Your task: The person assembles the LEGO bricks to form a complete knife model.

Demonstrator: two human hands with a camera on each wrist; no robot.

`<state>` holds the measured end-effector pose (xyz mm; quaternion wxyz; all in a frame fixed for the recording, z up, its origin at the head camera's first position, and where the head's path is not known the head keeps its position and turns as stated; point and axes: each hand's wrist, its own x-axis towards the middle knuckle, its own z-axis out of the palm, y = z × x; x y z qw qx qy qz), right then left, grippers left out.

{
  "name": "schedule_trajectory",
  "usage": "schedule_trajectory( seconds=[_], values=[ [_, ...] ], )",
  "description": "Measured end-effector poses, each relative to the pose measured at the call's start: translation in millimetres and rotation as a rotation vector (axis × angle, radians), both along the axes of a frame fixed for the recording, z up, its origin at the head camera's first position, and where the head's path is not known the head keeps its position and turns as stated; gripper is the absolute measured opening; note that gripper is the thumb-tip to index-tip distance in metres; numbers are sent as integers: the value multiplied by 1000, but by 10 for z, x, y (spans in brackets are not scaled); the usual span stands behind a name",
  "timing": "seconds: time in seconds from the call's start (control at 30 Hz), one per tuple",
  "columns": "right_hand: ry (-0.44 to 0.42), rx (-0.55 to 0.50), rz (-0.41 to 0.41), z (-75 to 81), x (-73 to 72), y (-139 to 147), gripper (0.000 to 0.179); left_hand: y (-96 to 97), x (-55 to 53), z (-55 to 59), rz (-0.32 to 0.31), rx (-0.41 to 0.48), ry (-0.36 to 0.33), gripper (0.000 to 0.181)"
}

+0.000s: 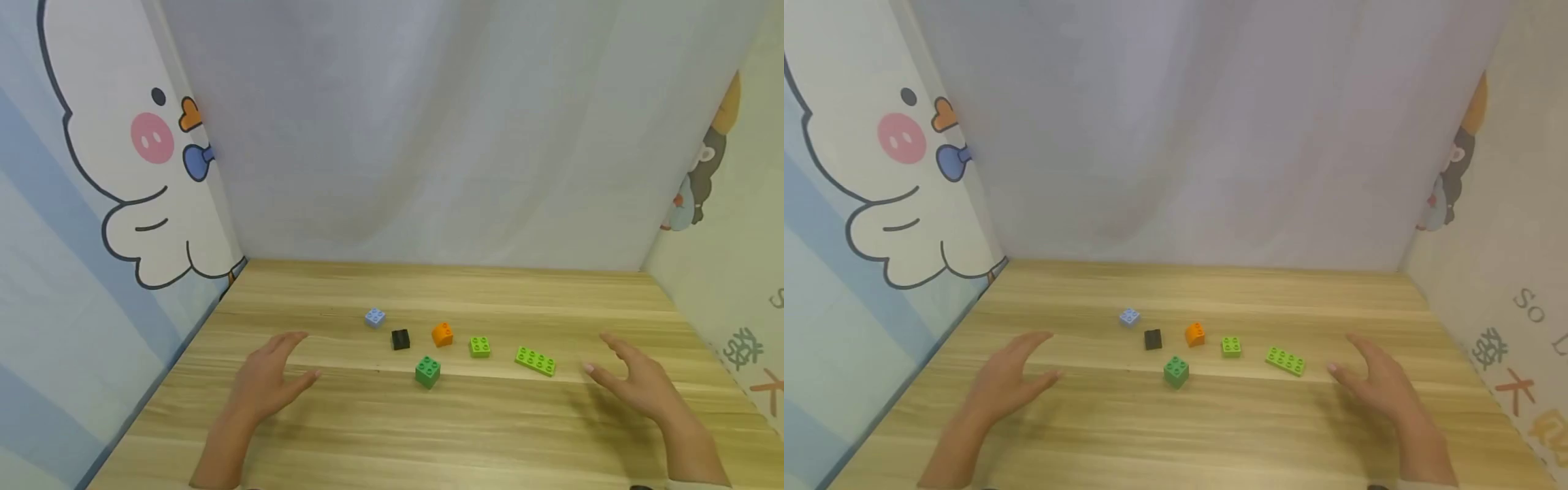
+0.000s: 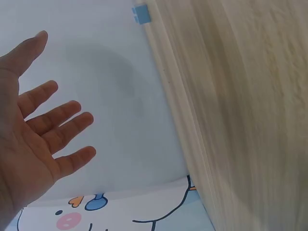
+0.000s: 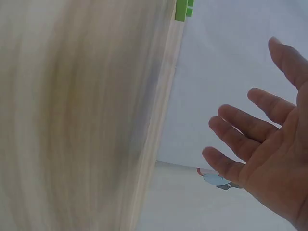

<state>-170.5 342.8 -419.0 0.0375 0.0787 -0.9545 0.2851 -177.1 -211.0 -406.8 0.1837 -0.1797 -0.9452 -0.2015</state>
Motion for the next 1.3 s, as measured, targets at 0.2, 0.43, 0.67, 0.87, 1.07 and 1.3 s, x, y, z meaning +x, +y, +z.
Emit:
schedule_trajectory(
  seconds=[0.2,0.43,0.67,0.87,1.07,1.3],
  values=[
    [-50,-44,31,-21,-18,-2,69,122,-53,33,-49,91,-85,60],
    [-81,-113,38,-67,-91,-29,67,241,-112,41,-81,168,-164,61],
    [-110,-196,51,-116,-163,-81,66,348,-175,-4,-129,241,-212,58],
    [-137,-245,80,-126,-209,-105,67,500,-216,-72,-173,329,-289,55],
    [-161,-295,111,-113,-260,-132,66,644,-241,-151,-234,386,-356,52],
    [-192,-331,121,-134,-326,-170,67,766,-325,-222,-275,398,-345,48]
  ],
)
